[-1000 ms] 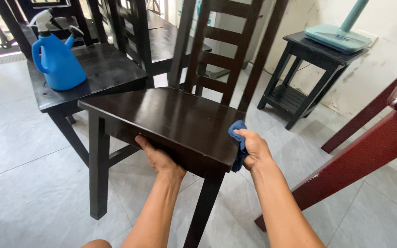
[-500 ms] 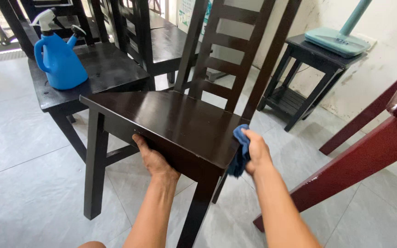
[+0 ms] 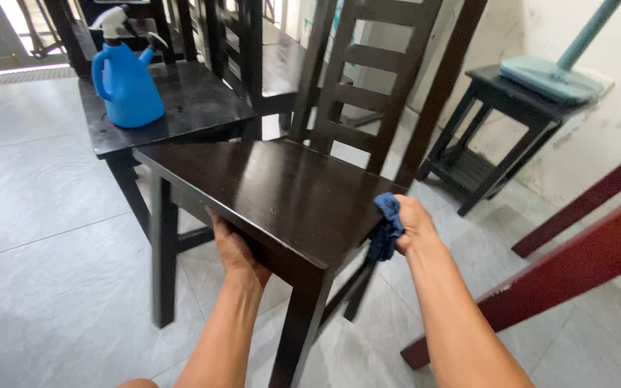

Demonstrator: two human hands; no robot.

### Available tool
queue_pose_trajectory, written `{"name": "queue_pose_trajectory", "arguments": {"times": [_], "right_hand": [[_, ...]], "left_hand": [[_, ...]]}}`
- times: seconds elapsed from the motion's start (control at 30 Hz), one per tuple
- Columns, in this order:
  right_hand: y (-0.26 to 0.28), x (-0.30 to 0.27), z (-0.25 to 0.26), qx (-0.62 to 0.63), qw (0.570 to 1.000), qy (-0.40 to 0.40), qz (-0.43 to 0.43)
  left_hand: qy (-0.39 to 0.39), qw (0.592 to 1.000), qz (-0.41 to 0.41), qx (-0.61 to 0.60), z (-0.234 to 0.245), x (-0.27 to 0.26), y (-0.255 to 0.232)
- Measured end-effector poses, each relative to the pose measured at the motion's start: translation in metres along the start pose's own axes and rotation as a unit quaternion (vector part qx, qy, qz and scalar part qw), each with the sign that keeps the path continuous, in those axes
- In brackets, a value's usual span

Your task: The person wipes a dark wooden chair with a blue cloth, cleaning the legs, seat, and backrest. They then spray the cloth with a blue spray bottle and continue wiping the chair surfaces.

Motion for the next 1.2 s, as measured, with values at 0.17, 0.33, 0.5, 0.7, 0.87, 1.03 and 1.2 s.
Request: {"name": "queue_pose_trajectory", "arguments": {"times": [0.17,0.33,0.5,0.7,0.87,1.03,1.2], "right_hand": [[0.047,-0.029,-0.005,-0.063,0.994,-0.075,0.053],[0.078,-0.065,-0.015,-0.106,0.953,-0.247,0.142],[0.068,-0.085,-0.06,-0.079,0.95,-0.267,0.145],[0.045,-0.086,-0.107,-0.018,0.957,-0.262,0.123],[0.03,-0.079,-0.129,-0.011,0.948,-0.288,0.135],[0.023,-0.078,-0.15,0.021,0.942,-0.3,0.152],[0.016,-0.074,-0.157,0.009,0.94,-0.301,0.163]], "left_hand": [[0.095,0.993,0.029,-0.07,-0.005,0.027,0.014],[0.113,0.99,0.077,-0.038,-0.013,0.055,0.011],[0.127,0.989,0.08,0.004,-0.006,0.109,-0.027],[0.12,0.988,0.086,0.038,0.016,0.159,-0.068],[-0.046,0.942,0.142,0.302,0.063,0.183,-0.098],[-0.029,0.964,0.14,0.223,0.101,0.225,-0.113],[-0.088,0.965,0.1,0.228,0.135,0.223,-0.129]]}}
Point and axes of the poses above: each hand's wrist, its own x-axis towards the middle knuckle, its own z-axis out of the back of the hand, y = z × x, the point moved 10 cm from there along x, towards the middle knuckle, and after that the axes turned 13 degrees about z, right-handed, at the moved point
